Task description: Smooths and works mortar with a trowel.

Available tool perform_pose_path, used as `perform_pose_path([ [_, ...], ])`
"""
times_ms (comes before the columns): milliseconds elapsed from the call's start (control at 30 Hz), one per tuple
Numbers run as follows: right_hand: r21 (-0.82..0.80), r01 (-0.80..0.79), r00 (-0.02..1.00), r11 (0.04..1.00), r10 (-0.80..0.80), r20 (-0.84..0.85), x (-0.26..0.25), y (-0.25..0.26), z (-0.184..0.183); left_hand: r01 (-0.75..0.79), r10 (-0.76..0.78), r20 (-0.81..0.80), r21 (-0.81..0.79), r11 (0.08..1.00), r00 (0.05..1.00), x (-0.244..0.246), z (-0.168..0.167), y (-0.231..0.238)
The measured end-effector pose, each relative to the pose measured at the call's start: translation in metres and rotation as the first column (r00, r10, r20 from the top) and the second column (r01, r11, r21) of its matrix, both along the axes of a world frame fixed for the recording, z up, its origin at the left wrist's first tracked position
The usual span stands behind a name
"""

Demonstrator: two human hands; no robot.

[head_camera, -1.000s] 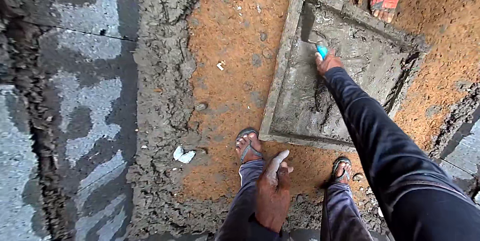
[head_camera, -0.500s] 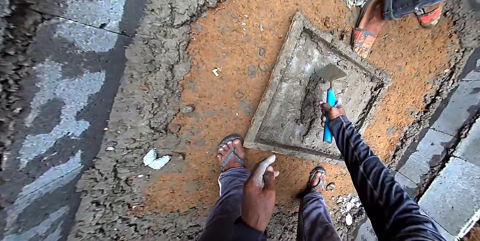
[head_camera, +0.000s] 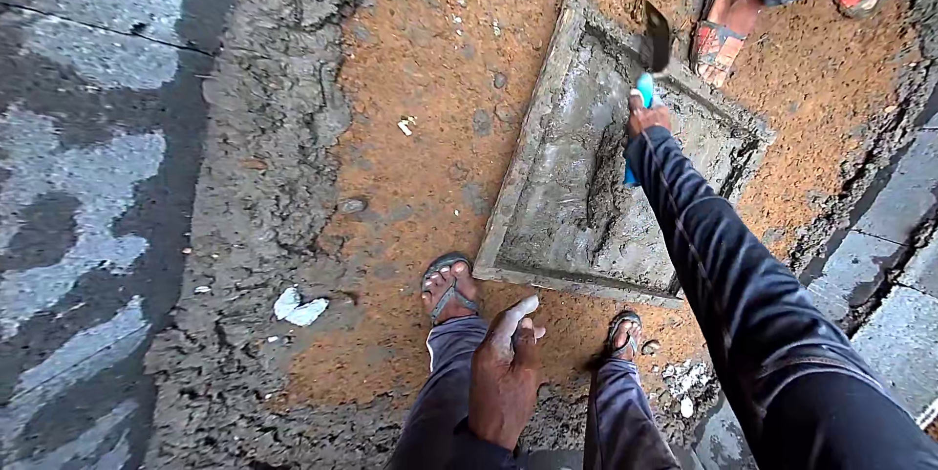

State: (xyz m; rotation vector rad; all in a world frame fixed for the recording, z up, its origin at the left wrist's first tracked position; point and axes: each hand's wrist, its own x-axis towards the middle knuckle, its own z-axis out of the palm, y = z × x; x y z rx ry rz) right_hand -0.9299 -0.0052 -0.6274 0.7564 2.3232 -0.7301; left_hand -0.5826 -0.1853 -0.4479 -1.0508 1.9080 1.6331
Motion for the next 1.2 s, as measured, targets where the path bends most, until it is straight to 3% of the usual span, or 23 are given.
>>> perform_pose_path([
  [100, -0.121, -0.198, 0.976, 0.973, 0.207, 0.069, -0.011, -0.010, 0.012, 0.008, -0.008, 0.007, 0.000, 1.000, 1.000, 0.003, -0.003, 0.005],
  [267, -0.175, -0.215, 0.971, 0.961, 0.228, 0.064, 0.060, 0.040, 0.020, 0.044, -0.044, -0.010, 0.001, 0.999, 0.999, 0.006, -0.003, 0.012],
  [333, -0.231, -0.087, 0.991, 0.969, 0.107, 0.075, 0.117, 0.070, 0.026, 0.053, -0.053, -0.005, -0.024, 0.998, 0.999, 0.005, -0.004, 0.013],
  [433, -0.253, 0.224, 0.970, 0.941, -0.190, 0.150, 0.216, 0.114, 0.046, 0.082, -0.082, 0.017, -0.031, 0.996, 0.997, 0.011, -0.005, 0.020],
  [533, -0.105, 0.426, 0.891, 0.898, -0.398, 0.217, 0.311, 0.152, 0.065, 0.122, -0.122, 0.002, -0.020, 0.992, 0.992, 0.019, -0.008, 0.030],
  [633, 0.078, 0.564, 0.793, 0.822, -0.566, 0.228, 0.385, 0.176, 0.049, 0.139, -0.139, 0.007, -0.030, 0.990, 0.990, 0.024, -0.010, 0.044],
  [733, 0.251, 0.622, 0.688, 0.742, -0.671, 0.277, 0.393, 0.167, 0.029, 0.176, -0.176, 0.006, -0.032, 0.984, 0.984, 0.028, -0.009, 0.055],
  [867, 0.200, 0.714, 0.610, 0.671, -0.737, 0.292, 0.336, 0.105, 0.004, 0.223, -0.223, 0.012, -0.050, 0.974, 0.975, 0.033, -0.009, 0.070],
  [933, 0.108, 0.726, 0.629, 0.680, -0.719, 0.296, 0.300, 0.060, 0.002, 0.242, -0.241, 0.020, -0.069, 0.968, 0.970, 0.033, -0.008, 0.075],
  [1033, -0.032, 0.606, 0.758, 0.795, -0.565, 0.325, 0.277, 0.025, 0.002, 0.261, -0.260, 0.026, -0.083, 0.962, 0.965, 0.035, -0.008, 0.080],
  [1100, -0.088, 0.438, 0.859, 0.895, -0.388, 0.335, 0.288, 0.041, 0.010, 0.261, -0.259, 0.032, -0.083, 0.962, 0.965, 0.038, -0.009, 0.084],
  [1200, -0.093, 0.120, 0.950, 0.988, -0.087, 0.299, 0.335, 0.108, 0.027, 0.251, -0.248, 0.035, -0.095, 0.963, 0.968, 0.040, -0.010, 0.084],
])
